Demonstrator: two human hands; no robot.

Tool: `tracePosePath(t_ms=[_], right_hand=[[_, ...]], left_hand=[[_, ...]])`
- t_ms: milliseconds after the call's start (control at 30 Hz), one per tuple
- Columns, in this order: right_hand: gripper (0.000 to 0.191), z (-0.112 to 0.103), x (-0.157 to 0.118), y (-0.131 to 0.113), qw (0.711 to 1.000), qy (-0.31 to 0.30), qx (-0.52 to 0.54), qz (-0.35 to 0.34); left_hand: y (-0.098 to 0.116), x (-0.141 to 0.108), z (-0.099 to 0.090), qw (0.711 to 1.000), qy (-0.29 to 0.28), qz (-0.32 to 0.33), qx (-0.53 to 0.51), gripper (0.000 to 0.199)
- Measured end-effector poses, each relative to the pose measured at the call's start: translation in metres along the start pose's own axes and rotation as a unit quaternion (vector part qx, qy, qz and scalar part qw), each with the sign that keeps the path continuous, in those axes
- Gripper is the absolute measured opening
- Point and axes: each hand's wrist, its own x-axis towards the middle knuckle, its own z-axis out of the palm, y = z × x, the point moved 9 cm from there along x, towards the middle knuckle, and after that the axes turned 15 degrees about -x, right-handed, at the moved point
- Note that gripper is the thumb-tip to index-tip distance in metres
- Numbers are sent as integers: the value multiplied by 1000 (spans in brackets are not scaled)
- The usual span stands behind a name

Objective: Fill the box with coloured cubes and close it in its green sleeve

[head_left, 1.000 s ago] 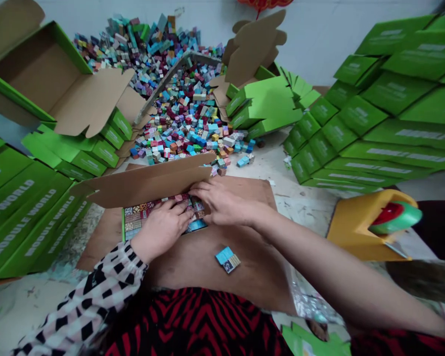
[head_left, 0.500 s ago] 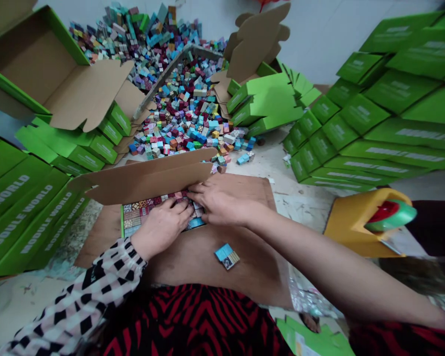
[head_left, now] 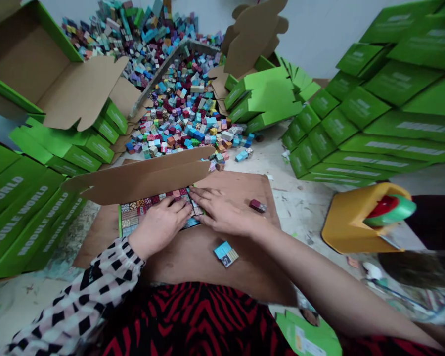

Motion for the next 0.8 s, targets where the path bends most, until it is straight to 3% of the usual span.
tracePosePath(t_ms=[167,267,433,800], right_hand=[[63,-3,-4,2,999,38,11,15],[52,-12,-13,2,996,79,-2,37],[43,-8,-21,-7,992,69,-86,61],[34,-6,-16,8,980,100,82,154]], left_hand=[[-1,-1,0,1000,-1,-7,-22,28],[-2,-1,1,1000,-3,-9,-18,29],[-2,-1,0,1000,6,-14,-28,29],[-5,0,-4,999,17,-28,-30,33]])
